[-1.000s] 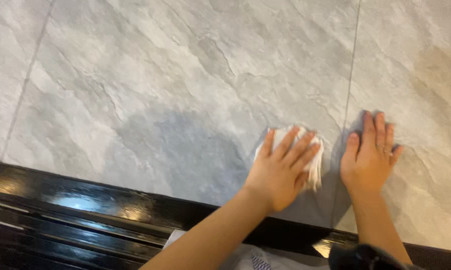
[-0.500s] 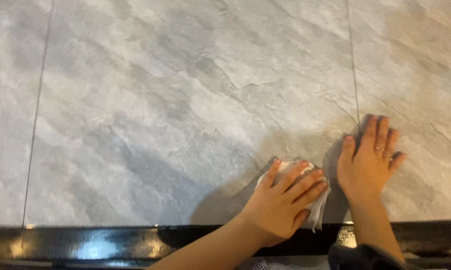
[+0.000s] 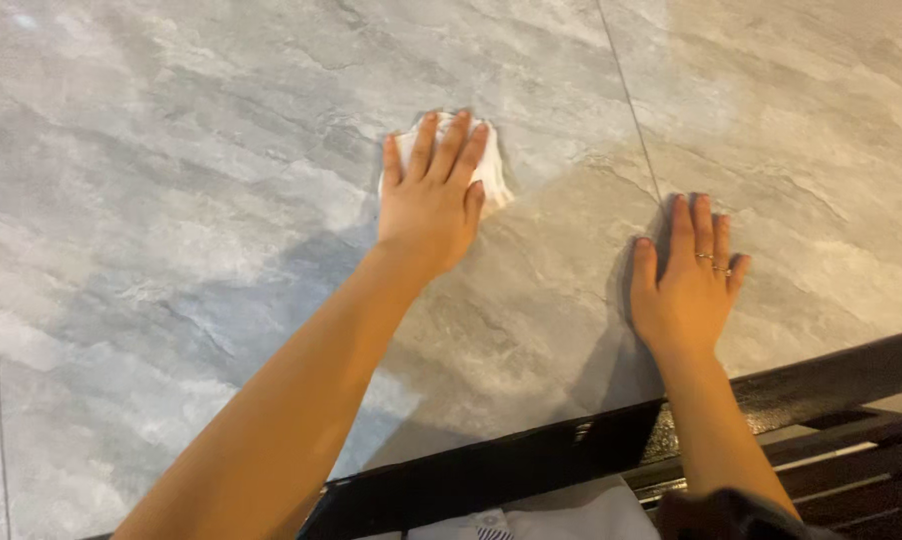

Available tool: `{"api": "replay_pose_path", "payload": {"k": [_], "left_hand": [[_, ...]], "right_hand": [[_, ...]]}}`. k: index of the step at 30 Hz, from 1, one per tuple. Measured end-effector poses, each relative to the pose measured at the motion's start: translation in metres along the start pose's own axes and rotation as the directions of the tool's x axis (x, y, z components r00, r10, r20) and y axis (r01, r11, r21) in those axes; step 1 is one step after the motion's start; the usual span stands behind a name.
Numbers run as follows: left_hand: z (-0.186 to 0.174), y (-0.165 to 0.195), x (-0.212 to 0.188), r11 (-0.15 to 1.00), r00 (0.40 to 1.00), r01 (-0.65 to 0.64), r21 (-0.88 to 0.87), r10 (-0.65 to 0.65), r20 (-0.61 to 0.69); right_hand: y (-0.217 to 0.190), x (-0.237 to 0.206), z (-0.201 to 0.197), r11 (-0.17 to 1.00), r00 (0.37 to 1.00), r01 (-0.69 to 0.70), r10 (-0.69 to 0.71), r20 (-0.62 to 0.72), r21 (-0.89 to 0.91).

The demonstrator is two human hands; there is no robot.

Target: The person wipes a large gray marble-patterned tabletop with a white cloth, moving methodically across the surface. The person briefly pauses to adjust the cloth and continues wiping different sections of the table.

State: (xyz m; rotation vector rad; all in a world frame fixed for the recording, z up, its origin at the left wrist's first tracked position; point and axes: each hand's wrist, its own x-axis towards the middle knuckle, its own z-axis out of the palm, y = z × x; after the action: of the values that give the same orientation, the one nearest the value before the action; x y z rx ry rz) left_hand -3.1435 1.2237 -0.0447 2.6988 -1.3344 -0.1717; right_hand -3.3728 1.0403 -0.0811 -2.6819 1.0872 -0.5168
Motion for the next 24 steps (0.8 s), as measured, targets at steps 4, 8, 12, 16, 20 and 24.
{"api": "replay_pose_path", "payload": {"k": [4, 8, 12, 16, 20, 24], "left_hand": [[0.017, -0.015, -0.032, 0.999, 0.983, 0.037, -0.002, -0.037, -0.178], [0.028, 0.002, -0.085, 1.0, 0.986, -0.01, 0.0, 0.01, -0.165], [0.033, 0.054, -0.127, 0.979, 0.972, -0.128, -0.159, 0.091, -0.217], [0.036, 0.079, -0.128, 0.948, 0.958, -0.249, -0.197, 0.211, -0.196], [0.043, 0.088, -0.064, 0.943, 0.935, -0.301, -0.145, 0.262, -0.24], [0.037, 0.079, 0.01, 0.964, 0.962, -0.252, -0.083, 0.24, -0.134]], "right_hand": [[-0.001, 0.006, 0.002, 1.0, 1.0, 0.025, -0.025, -0.004, -0.008], [-0.005, 0.006, 0.003, 0.999, 0.999, 0.033, -0.033, -0.012, 0.025], [-0.007, 0.001, 0.002, 0.998, 0.999, 0.047, -0.046, -0.025, 0.043], [-0.006, -0.004, 0.002, 0.999, 0.999, 0.039, -0.038, -0.03, 0.032], [-0.007, -0.006, -0.001, 1.0, 0.998, 0.03, -0.03, -0.051, -0.008], [-0.013, -0.007, -0.005, 1.0, 0.998, 0.017, -0.016, -0.054, 0.018]]}}
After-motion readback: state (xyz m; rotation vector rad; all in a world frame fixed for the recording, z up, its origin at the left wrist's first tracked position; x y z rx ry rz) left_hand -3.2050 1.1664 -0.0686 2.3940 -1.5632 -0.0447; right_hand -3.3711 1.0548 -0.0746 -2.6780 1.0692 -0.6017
